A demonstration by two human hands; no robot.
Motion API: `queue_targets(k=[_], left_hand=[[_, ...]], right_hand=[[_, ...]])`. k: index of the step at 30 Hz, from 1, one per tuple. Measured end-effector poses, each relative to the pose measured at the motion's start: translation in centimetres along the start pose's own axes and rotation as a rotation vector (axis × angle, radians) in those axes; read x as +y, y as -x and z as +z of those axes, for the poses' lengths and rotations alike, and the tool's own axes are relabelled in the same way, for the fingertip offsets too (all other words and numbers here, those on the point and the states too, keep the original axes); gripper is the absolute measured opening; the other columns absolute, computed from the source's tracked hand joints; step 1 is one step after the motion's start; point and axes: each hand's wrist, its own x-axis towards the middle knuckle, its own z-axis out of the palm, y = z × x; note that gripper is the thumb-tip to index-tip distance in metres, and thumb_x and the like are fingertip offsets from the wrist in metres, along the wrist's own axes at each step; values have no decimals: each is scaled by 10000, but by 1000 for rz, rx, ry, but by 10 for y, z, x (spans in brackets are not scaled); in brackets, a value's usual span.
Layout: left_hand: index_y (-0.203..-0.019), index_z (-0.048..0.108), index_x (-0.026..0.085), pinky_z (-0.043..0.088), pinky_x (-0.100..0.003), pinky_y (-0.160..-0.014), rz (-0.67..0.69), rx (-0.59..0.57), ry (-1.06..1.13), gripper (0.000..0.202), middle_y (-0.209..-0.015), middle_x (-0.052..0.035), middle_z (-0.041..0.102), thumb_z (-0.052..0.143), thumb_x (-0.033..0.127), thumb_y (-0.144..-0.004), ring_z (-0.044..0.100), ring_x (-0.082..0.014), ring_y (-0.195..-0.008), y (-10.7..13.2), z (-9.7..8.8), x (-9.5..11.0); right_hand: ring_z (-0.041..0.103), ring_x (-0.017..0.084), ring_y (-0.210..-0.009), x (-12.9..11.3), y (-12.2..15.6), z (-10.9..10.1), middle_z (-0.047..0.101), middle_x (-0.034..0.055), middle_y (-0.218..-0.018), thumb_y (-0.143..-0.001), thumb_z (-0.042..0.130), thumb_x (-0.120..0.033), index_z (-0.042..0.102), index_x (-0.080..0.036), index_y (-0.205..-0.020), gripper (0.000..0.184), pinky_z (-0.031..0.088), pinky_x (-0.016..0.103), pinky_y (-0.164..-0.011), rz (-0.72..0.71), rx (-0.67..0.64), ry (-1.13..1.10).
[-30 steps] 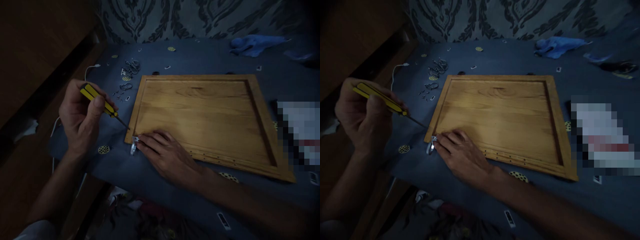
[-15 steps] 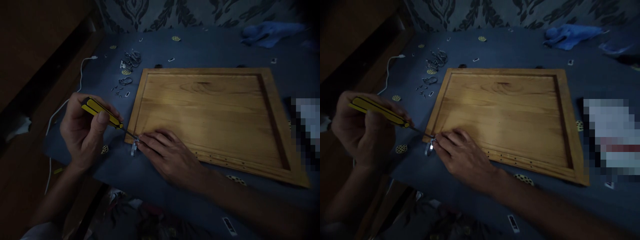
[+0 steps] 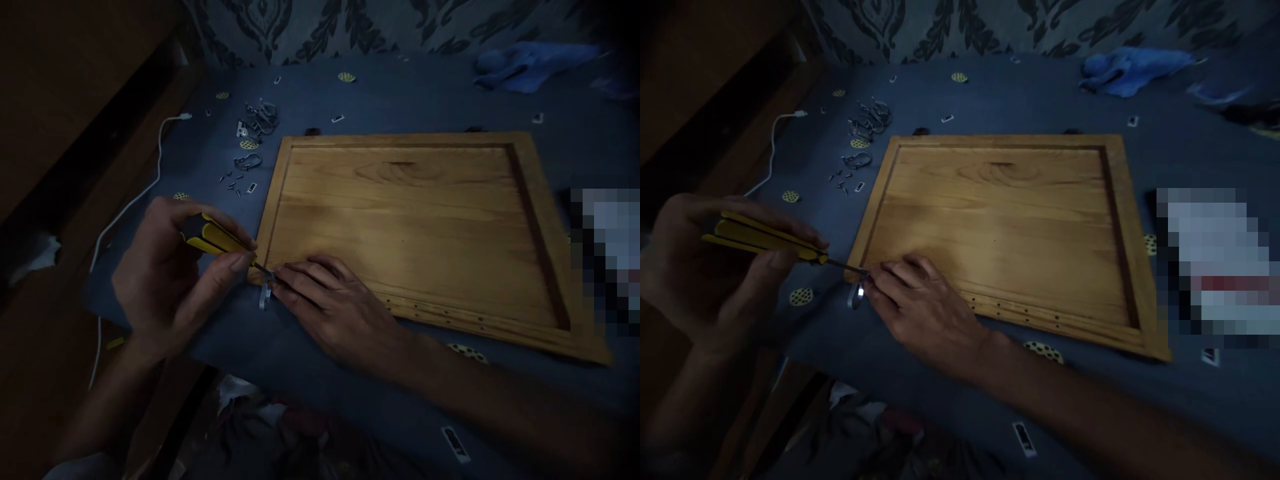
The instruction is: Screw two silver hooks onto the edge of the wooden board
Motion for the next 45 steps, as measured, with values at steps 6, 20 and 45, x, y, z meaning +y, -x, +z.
queue_targets(k=[6, 20, 45], left_hand=[[-1107, 751, 334, 662, -380, -625, 20, -28, -219, 267, -939, 13, 767, 843, 315, -857, 764, -222, -758, 3, -5, 10], [-1409, 655, 306, 718, -362, -670, 93, -140, 63, 569, -1126, -24, 715, 810, 207, -870, 790, -218, -814, 2, -6, -1], [-1277, 730, 329, 690, -371, -696, 26, 76, 76, 543, -1112, -4, 709, 890, 163, -785, 752, -196, -783, 12, 3, 1]], right_hand=[[674, 252, -1108, 0, 1, 1, 776, 140, -1203, -1079, 409, -98, 722, -90, -1224, 345, 533, 435, -984, -9, -21, -16], [665, 255, -1098, 0, 0, -1, 774, 141, -1216, -1091, 374, -101, 713, -82, -1234, 369, 522, 439, -963, -17, -44, -12], [670, 255, -1117, 1, 1, 1, 762, 150, -1229, -1092, 383, -115, 702, -93, -1252, 357, 528, 447, -986, -10, -55, -23]])
